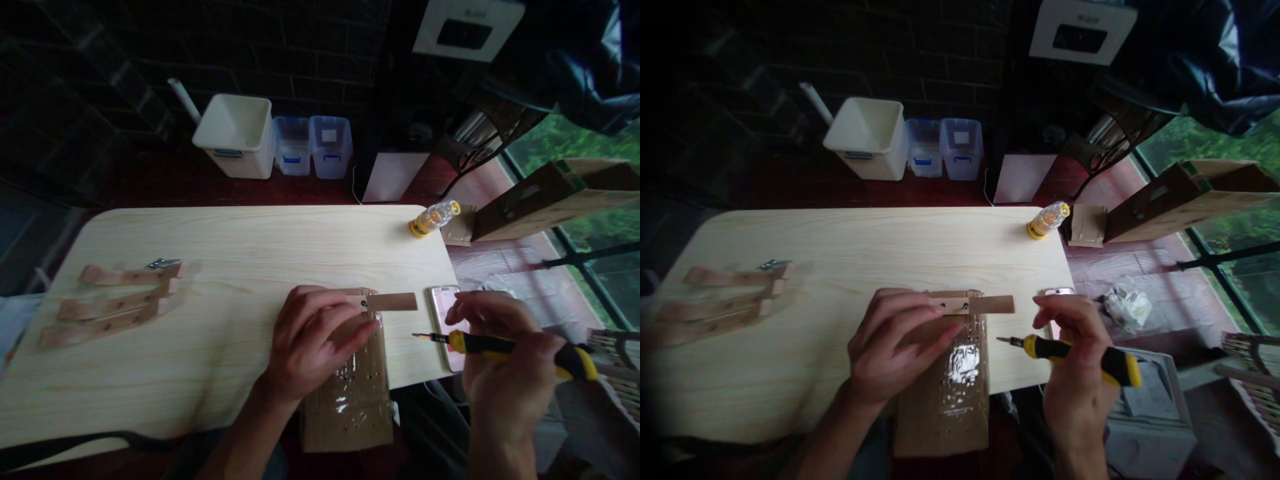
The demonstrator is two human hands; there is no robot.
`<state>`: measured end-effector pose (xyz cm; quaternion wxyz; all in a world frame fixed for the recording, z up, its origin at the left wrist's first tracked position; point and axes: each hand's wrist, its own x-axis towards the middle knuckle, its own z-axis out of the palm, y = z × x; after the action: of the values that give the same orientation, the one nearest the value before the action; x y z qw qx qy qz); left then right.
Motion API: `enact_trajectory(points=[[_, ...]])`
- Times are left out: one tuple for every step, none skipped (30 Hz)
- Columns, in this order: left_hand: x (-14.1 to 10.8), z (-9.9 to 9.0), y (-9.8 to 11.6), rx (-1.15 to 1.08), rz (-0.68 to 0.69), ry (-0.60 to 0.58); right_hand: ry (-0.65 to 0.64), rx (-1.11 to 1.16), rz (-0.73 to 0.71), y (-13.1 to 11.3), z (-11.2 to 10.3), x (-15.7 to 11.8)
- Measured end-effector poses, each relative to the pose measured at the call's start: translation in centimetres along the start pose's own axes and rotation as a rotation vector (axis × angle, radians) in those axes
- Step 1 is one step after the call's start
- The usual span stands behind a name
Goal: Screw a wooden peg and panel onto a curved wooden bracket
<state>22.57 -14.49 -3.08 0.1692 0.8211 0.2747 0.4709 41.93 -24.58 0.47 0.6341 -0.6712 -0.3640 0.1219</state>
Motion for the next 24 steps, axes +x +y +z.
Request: enact_trajectory(points=[[-0.3, 0.2, 0.8, -0.002, -0.013, -0.009, 0.027, -0.002, 0.021, 0.2, -0.1, 0.2], [-0.7, 0.4, 1.6, -0.003, -0.036, -0.025, 0.061, 0.002, 0.057, 0.5, -0.1, 0.4], [-1.2, 0.8, 2.4, 0.004, -0.064, -0.055, 0.099, 0.007, 0.104, 0.9, -0.1, 0.6], [-1.7, 1.1, 3.2, 0.024, -0.104, -0.092, 0.149, 0.027, 0.147, 1.5, -0.1, 0.7], [-2.3, 1.5, 3.8, 0.046, -0.164, -0.125, 0.184, 0.054, 0.156, 2.2, 0.0, 0.8], [-2.8, 1.9, 4.3, 0.065, -0.226, -0.151, 0.174, 0.072, 0.149, 3.1, 0.0, 0.9], [-3.2, 2.3, 4.7, 0.083, -0.269, -0.156, 0.151, 0.078, 0.136, 4.0, 0.2, 1.0], [-3.6, 2.5, 4.9, 0.086, -0.288, -0.17, 0.11, 0.083, 0.126, 5.0, 0.3, 1.1], [-3.8, 2.7, 4.9, 0.093, -0.299, -0.175, 0.06, 0.088, 0.122, 5.9, 0.5, 1.2], [-3.9, 2.7, 4.9, 0.107, -0.299, -0.186, -0.021, 0.11, 0.133, 6.8, 0.8, 1.3], [-3.9, 2.6, 4.9, 0.13, -0.293, -0.206, -0.095, 0.157, 0.155, 7.5, 1.1, 1.2], [-3.8, 2.4, 4.8, 0.166, -0.287, -0.232, -0.174, 0.21, 0.183, 8.1, 1.4, 1.2], [-3.8, 2.2, 4.9, 0.214, -0.285, -0.267, -0.239, 0.239, 0.218, 8.6, 1.8, 1.1], [-3.8, 1.9, 5.0, 0.269, -0.289, -0.305, -0.295, 0.248, 0.26, 8.9, 2.2, 0.9], [-3.9, 1.8, 5.2, 0.323, -0.299, -0.342, -0.344, 0.257, 0.304, 9.2, 2.5, 0.7], [-4.1, 1.6, 5.5, 0.369, -0.313, -0.377, -0.373, 0.268, 0.341, 9.4, 2.8, 0.6], [-4.4, 1.6, 5.9, 0.399, -0.324, -0.41, -0.392, 0.281, 0.377, 9.5, 3.0, 0.5], [-4.8, 1.5, 6.2, 0.408, -0.329, -0.444, -0.403, 0.302, 0.408, 9.5, 3.1, 0.4], [-5.2, 1.6, 6.6, 0.404, -0.322, -0.472, -0.41, 0.329, 0.433, 9.6, 3.1, 0.3], [-5.6, 1.6, 6.8, 0.392, -0.31, -0.49, -0.416, 0.356, 0.455, 9.6, 3.0, 0.3], [-5.8, 1.5, 6.8, 0.374, -0.296, -0.508, -0.421, 0.381, 0.474, 9.7, 2.8, 0.4], [-6.0, 1.4, 6.7, 0.352, -0.281, -0.52, -0.426, 0.401, 0.489, 9.7, 2.6, 0.5], [-6.0, 1.1, 6.4, 0.325, -0.27, -0.549, -0.432, 0.412, 0.499, 9.8, 2.2, 0.7], [-5.8, 0.7, 5.9, 0.287, -0.248, -0.595, -0.438, 0.411, 0.501, 9.8, 1.9, 0.9]])
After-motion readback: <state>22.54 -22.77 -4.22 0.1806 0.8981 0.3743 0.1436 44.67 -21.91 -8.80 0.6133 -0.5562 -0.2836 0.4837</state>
